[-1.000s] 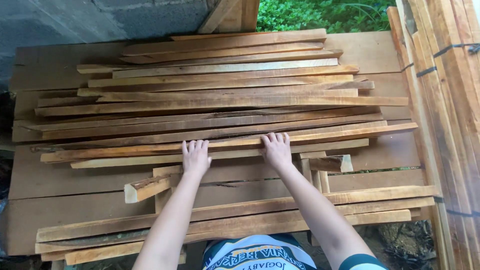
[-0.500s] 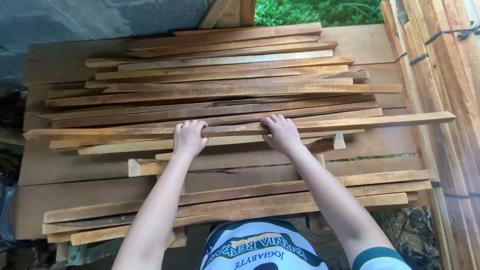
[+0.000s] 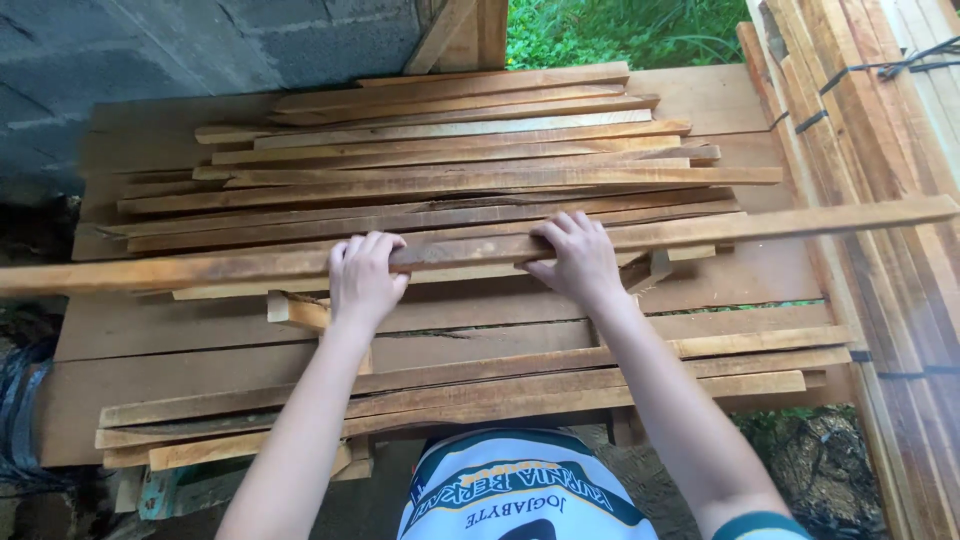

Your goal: Sorting and aligning thin wooden strips on a rack for bundling.

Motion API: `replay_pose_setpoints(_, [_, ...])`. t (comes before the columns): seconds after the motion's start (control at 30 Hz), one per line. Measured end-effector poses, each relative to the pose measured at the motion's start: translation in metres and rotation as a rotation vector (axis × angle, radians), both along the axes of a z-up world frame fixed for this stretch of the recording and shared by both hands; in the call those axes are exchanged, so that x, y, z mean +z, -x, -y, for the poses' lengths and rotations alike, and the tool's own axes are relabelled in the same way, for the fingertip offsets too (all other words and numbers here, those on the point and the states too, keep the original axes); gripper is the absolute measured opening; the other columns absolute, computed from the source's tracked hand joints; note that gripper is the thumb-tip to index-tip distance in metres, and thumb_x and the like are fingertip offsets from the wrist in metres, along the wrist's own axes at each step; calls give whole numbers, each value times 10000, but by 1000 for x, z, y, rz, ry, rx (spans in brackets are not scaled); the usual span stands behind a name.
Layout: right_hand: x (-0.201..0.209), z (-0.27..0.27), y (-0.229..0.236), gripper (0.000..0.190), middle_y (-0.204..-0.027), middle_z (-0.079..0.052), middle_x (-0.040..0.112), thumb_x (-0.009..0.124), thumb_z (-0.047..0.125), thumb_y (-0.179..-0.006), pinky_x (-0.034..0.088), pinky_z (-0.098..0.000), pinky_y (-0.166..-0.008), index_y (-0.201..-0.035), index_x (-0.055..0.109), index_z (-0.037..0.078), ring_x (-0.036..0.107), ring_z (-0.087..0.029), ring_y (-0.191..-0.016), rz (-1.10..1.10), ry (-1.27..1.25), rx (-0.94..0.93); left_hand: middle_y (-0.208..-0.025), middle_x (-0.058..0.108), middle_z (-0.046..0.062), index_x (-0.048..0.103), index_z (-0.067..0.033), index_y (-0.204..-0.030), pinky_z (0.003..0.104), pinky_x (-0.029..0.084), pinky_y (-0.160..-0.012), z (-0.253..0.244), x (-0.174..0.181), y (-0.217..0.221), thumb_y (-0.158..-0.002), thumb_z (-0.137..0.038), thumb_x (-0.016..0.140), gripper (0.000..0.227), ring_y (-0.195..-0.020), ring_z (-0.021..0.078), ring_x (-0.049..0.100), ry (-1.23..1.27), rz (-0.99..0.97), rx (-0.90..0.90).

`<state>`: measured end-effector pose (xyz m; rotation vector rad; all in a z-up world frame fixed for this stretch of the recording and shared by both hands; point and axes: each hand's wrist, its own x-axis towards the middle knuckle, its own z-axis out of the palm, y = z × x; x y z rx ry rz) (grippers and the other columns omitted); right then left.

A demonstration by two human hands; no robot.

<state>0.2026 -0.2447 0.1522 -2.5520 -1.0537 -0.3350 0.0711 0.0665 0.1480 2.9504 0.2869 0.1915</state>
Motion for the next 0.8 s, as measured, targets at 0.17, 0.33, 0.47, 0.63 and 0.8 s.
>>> replay_pose_setpoints(0.17, [-18, 21, 46, 550, -1031, 59, 634, 909, 394, -570, 502, -384, -896, -1059, 689, 272, 600, -208, -1040, 3, 49, -70, -1208, 655, -83, 640, -331, -1222, 517, 366, -1133, 18, -3, 49, -742, -298, 848, 524, -1199, 197, 599, 77, -161, 0])
replay_pose_setpoints(0.33, [-62, 49, 109, 554, -1041, 100, 615, 888, 376, -586, 464, -366, -943, -1088, 660, 312, 581, -174, -1065, -155, 72, -114, -1249, 652, -112, 652, -371, -1214, 517, 378, -1125, 48, -16, 103, -768, -290, 841, 491, -1215, 187, 594, 163, -260, 12])
replay_pose_setpoints(0.47, [-89, 65, 147, 539, -1000, 75, 627, 926, 358, -585, 482, -358, -901, -1052, 674, 268, 598, -198, -1026, -309, 68, -112, -1261, 635, -162, 662, -390, -1225, 504, 371, -1132, 65, -53, 132, -779, -328, 845, 486, -1226, 152, 573, 225, -429, 37])
replay_pose_setpoints(0.63, [-117, 73, 169, 512, -1038, 84, 643, 902, 357, -643, 498, -359, -874, -1094, 673, 281, 603, -192, -1046, -412, 128, -72, -1249, 659, -164, 699, -380, -1197, 414, 418, -1107, 69, -100, 153, -787, -382, 832, 431, -1233, 145, 577, 305, -518, 45])
replay_pose_setpoints(0.8, [-127, 73, 175, 498, -1088, 85, 652, 884, 388, -661, 483, -353, -907, -1110, 698, 279, 591, -181, -1076, -386, 179, -32, -1276, 666, -115, 735, -334, -1209, 433, 450, -1082, 71, -109, 167, -787, -370, 843, 437, -1251, 195, 575, 360, -561, 56])
